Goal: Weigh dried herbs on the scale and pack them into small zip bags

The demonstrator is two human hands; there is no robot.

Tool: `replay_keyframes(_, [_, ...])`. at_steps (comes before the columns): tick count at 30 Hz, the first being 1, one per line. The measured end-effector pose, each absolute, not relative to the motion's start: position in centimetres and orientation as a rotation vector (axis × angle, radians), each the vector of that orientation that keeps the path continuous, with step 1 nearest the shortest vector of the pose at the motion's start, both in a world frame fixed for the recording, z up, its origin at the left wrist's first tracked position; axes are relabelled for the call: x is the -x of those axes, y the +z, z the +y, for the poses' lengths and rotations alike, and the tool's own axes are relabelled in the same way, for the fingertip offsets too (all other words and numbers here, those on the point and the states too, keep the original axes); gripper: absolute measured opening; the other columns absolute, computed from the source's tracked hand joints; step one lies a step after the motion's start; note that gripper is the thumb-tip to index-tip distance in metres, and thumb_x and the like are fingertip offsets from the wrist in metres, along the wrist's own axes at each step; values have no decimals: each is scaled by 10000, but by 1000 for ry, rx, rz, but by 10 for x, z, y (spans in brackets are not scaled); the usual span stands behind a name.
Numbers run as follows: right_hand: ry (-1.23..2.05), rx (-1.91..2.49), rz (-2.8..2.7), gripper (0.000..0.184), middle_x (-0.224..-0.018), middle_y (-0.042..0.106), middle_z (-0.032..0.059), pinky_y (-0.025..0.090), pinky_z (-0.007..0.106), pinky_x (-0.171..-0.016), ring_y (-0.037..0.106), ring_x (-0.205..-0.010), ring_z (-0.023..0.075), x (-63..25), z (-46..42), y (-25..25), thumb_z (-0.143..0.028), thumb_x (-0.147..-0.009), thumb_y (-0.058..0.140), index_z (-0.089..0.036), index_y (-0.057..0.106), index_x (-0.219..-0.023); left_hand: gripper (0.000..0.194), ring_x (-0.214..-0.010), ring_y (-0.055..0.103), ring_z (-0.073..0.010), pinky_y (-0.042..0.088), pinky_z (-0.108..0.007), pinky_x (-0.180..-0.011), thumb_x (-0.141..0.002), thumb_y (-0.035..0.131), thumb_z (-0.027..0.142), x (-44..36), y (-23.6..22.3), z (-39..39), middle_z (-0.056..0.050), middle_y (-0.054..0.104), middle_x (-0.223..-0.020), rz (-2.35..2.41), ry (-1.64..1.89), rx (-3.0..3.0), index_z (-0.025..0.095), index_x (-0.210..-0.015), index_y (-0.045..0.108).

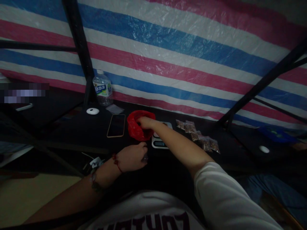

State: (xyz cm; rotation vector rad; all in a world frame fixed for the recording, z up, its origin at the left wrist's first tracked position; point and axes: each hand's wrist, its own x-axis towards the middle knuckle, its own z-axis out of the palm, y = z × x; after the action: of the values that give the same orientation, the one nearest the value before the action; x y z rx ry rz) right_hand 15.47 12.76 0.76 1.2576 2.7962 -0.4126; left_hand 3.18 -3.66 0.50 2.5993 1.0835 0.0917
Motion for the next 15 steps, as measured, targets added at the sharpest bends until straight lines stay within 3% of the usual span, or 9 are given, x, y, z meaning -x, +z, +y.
replay_keyframes(7, [-518,-1177,2878,313,-1062,708,89,476,230,-752,653,-858,170,-148,133,-4,-110,-765,613,-151,677,-1069,203,-849,635,-223,507,-334,-766,-807,511,277,-31,11,-38,-103,606,-973,1085,110,-2629,148,-919,621])
replay_keyframes(15, [-436,-1212,2839,305,-996,723,71,452,211,-676,643,-789,154,-145,129,-7,-86,-739,591,-154,699,-1017,244,-959,622,-225,483,-354,-889,-835,503,264,-32,7,-32,-135,493,-1267,1242,224,-2574,154,-1015,626])
